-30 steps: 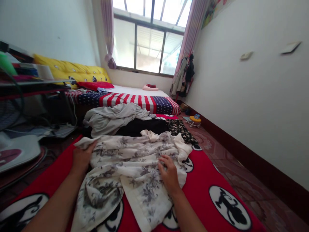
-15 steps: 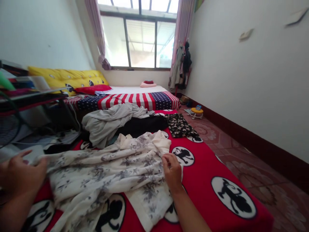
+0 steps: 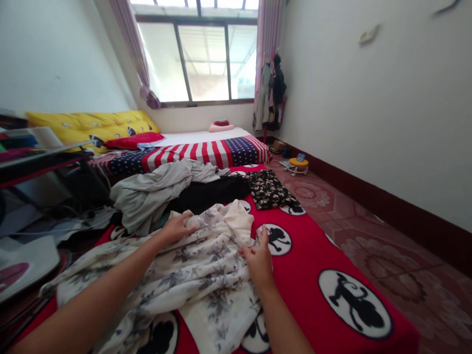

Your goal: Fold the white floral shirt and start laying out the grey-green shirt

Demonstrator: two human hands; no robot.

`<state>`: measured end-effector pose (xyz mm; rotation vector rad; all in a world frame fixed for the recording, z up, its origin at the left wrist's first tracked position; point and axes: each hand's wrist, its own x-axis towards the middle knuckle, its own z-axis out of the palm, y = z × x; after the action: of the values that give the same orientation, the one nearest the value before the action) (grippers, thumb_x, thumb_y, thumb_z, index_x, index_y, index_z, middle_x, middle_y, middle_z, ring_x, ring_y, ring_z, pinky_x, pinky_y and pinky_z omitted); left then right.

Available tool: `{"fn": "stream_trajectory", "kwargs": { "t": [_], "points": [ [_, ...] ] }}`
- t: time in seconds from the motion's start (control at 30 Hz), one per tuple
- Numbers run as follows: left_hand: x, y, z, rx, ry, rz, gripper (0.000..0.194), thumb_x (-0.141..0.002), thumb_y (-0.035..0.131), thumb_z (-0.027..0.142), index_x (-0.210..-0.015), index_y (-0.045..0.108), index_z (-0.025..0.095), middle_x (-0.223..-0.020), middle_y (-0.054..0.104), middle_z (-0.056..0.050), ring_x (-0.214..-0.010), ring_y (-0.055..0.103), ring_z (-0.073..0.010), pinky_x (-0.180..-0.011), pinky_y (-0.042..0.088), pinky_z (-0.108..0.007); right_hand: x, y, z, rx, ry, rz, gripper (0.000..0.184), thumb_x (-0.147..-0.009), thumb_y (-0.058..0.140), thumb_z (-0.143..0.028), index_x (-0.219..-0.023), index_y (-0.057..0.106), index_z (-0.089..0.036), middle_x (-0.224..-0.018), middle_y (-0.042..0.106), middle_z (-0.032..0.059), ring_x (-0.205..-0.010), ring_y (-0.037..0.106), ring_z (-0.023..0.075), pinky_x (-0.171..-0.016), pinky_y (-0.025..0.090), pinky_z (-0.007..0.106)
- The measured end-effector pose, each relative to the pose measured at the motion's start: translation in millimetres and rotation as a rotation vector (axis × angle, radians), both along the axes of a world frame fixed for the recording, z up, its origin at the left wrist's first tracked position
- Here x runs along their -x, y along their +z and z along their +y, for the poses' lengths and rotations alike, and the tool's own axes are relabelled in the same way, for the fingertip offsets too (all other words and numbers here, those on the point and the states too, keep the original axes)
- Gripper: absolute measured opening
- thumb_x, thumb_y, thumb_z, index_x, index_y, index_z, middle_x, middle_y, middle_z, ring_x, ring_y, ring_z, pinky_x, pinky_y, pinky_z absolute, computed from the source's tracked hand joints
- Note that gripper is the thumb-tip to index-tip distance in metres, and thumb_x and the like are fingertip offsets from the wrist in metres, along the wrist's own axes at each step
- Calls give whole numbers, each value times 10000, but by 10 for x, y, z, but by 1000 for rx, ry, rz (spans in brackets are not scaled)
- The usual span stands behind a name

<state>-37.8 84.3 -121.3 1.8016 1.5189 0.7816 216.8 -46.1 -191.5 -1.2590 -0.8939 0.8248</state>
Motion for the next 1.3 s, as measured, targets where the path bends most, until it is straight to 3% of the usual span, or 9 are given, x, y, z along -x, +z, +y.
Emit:
{"fn": "stream_trajectory", "kwargs": {
  "t": [0.17, 0.23, 0.33, 0.5, 0.67, 0.8, 0.93, 1.17, 1.3],
  "points": [
    [-134, 33, 241, -14, -60, 107, 141, -545, 736, 188, -541, 596, 202, -377, 490, 41, -408, 526, -163, -521, 384, -257, -25, -43, 56, 26, 80, -54, 763, -692, 666, -295, -1394, 405, -154, -1000, 685, 91, -652, 657, 176, -598, 538, 293],
    [-180, 117, 350, -51, -56, 83, 105, -623, 677, 215, -574, 587, 190, -388, 513, 31, -377, 518, -156, -487, 402, -255, -38, -24, 54, 50, 41, -104, 498, -720, 642, -340, -1171, 609, -130, -764, 676, 38, -556, 602, 162, -518, 495, 267],
    [-300, 291, 538, -196, -31, -19, 177, -787, 536, 317, -825, 615, 163, -627, 661, -27, -556, 634, -180, -555, 482, -265, -63, 36, 29, 9, -152, -26, 327, -752, 623, -422, -925, 660, -147, -627, 627, 9, -503, 560, 158, -481, 479, 266],
    [-662, 396, 709, -396, -167, -130, 466, -800, 564, 370, -1224, 542, 176, -1162, 660, -82, -1065, 620, -223, -943, 474, -346, -105, 55, 29, -179, -286, 82, 333, -791, 621, -416, -1022, 575, -181, -1037, 668, 98, -952, 655, 235, -850, 539, 376],
    [-796, 179, 530, -380, -414, -79, 874, -702, 697, 387, -1459, 329, 150, -1532, 326, -141, -1393, 330, -294, -1156, 241, -423, -117, -1, 45, -204, -274, 31, 659, -799, 624, -355, -1376, 330, -233, -1503, 311, 156, -1408, 298, 265, -1098, 345, 466],
    [-426, 134, 75, -295, -411, -31, 624, -803, 601, 450, -1343, 514, 149, -1395, 520, -149, -1274, 495, -296, -1070, 383, -452, -120, 12, 5, -210, -272, -58, 617, -830, 586, -342, -1384, 340, -228, -1470, 353, 158, -1374, 352, 257, -1057, 399, 464],
    [274, 217, -596, -238, -312, 96, 401, -851, 553, 469, -1142, 677, 222, -1228, 659, -86, -1151, 593, -261, -1032, 428, -414, -122, 43, -61, -177, -256, -173, 472, -836, 583, -341, -1274, 467, -211, -1323, 504, 146, -1205, 528, 245, -918, 504, 405],
    [1568, -104, -1491, -173, 305, 205, 418, -752, 565, 524, -962, 730, 203, -1016, 744, -72, -932, 685, -261, -883, 526, -359, -145, 74, -195, -47, -161, -224, 333, -822, 595, -423, -1060, 620, -192, -989, 670, 90, -880, 646, 227, -710, 525, 335],
    [1902, -324, -1813, -121, 555, 281, 508, -720, 538, 537, -1047, 704, 184, -941, 755, -79, -838, 702, -260, -817, 539, -351, -136, 87, -234, 6, -100, -258, 319, -806, 602, -450, -990, 647, -193, -902, 689, 70, -758, 652, 206, -662, 508, 310]
  ]
}}
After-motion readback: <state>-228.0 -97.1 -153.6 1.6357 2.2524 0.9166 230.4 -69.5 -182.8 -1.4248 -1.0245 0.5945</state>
